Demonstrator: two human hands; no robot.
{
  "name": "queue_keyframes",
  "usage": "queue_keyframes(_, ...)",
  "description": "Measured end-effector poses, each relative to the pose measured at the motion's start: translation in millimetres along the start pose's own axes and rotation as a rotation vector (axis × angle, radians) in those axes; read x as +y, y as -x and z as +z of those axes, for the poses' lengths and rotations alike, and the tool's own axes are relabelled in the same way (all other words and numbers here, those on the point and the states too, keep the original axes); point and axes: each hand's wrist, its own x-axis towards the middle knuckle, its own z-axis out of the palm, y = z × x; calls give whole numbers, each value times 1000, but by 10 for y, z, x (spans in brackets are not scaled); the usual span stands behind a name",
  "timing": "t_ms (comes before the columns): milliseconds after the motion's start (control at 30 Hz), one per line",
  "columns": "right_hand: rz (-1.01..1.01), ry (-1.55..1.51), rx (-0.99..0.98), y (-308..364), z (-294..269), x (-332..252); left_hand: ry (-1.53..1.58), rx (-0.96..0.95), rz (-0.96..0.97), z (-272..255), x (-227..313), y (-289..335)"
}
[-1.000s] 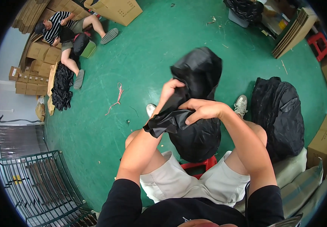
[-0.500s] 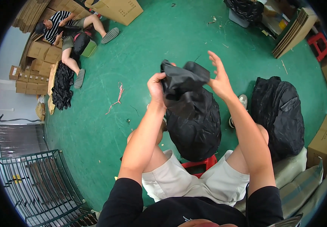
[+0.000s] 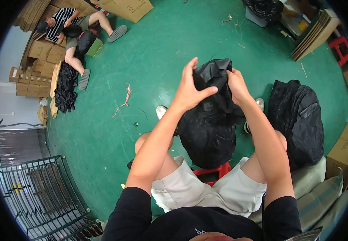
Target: Inspecting and organizing black waterproof bags by stretching them over a base and checking for defects.
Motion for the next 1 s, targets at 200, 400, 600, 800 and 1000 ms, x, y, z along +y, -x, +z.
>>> queue_keyframes(200,-17,7,-29,-102,-116,77,-51,65,-34,-12,-110,-70)
queue_keyframes(400,-239,338,81,-87,-229,-128,105,242,-119,-265,-235,-139)
queue_keyframes(600,-185,428,-131,-21,-263,-277,209,221,-127,-434,-400,-191)
queue_keyframes(800,-211,540,-92,-17,-334,-295,509,126,-273,-492,-377,-206)
queue_keyframes(1000,1,-4,-384,13,-315,-302,1128,-128,-410,-664,-259,-154)
